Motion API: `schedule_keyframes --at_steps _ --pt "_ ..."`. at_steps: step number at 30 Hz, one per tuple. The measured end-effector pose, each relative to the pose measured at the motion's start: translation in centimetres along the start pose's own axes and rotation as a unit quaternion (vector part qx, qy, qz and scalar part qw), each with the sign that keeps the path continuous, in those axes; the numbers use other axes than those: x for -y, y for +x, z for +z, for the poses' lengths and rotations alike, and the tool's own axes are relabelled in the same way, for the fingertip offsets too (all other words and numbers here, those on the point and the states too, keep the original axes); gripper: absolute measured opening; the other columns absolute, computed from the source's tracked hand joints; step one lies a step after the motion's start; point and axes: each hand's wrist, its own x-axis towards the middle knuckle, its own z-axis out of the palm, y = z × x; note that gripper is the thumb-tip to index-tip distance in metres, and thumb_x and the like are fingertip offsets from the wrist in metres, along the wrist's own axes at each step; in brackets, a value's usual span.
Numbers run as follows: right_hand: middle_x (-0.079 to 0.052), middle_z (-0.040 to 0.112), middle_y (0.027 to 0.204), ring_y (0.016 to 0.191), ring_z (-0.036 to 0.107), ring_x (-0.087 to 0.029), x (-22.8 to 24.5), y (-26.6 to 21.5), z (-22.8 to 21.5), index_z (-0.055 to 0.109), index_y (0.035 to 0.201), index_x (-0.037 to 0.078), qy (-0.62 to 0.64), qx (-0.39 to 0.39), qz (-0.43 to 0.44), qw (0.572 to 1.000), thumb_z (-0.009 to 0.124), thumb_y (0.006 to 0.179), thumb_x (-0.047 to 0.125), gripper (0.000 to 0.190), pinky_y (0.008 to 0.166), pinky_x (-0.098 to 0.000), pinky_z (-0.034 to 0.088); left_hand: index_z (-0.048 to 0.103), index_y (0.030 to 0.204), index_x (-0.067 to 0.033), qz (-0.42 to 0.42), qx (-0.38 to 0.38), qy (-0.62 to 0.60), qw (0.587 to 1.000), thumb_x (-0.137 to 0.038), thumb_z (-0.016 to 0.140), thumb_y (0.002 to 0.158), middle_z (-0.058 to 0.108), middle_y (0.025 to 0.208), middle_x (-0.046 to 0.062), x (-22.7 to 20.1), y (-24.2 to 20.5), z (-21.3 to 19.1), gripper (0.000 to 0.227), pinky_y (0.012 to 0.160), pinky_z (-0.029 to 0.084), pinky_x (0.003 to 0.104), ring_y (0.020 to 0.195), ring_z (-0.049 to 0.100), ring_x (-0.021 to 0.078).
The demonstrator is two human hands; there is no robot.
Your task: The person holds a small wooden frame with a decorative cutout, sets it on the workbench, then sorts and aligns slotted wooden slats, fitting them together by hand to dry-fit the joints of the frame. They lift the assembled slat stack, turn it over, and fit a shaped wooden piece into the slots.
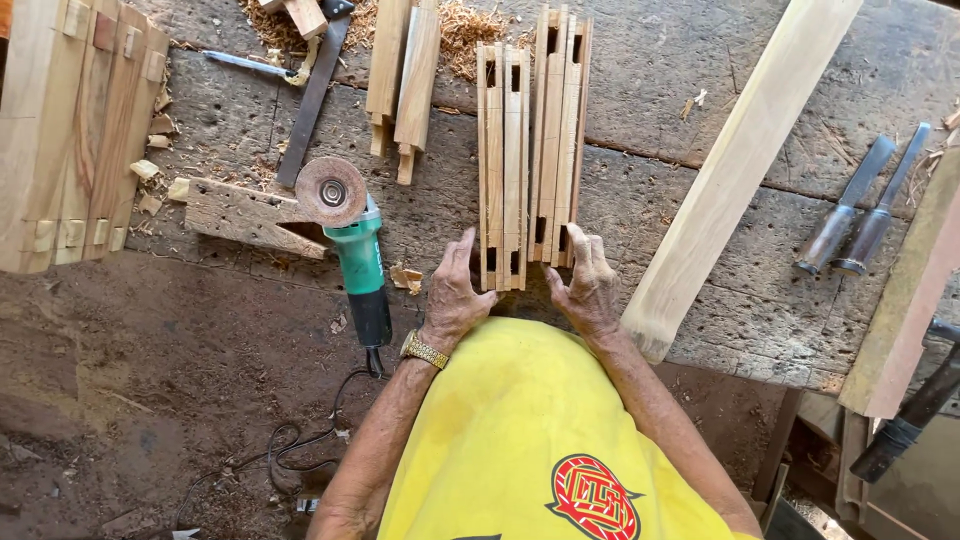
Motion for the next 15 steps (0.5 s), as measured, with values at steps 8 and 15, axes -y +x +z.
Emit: schedule_keyframes --at_steps 8,15 --pt "-0.012 0.056 0.1 0.074 0.067 -0.041 -0.9 0.1 1.3 0.057 0.137 0.009 0.022 -0.03 -0.03 0.999 0.08 0.075 0.014 0.067 0.056 -0.053 0.057 0.041 0.152 -0.0034 0.015 -0.008 0.044 0.999 -0.051 0.094 0.055 0.056 0.112 0.019 -3.4 0.5 -2.0 0.12 0.079 0.061 0.056 0.095 0.068 0.0436" --pt "-0.009 0.056 0.096 0.074 0.067 -0.037 -1.8 -0.6 1.4 0.058 0.136 0.01 0.0 -0.045 -0.014 0.999 0.078 0.075 0.018 0.065 0.056 -0.0462 0.056 0.04 0.148 0.0074 -0.003 -0.101 0.048 0.994 -0.059 0.08 0.081 0.054 0.109 0.021 -3.8 6.4 1.0 0.102 0.079 0.061 0.046 0.095 0.066 0.0322"
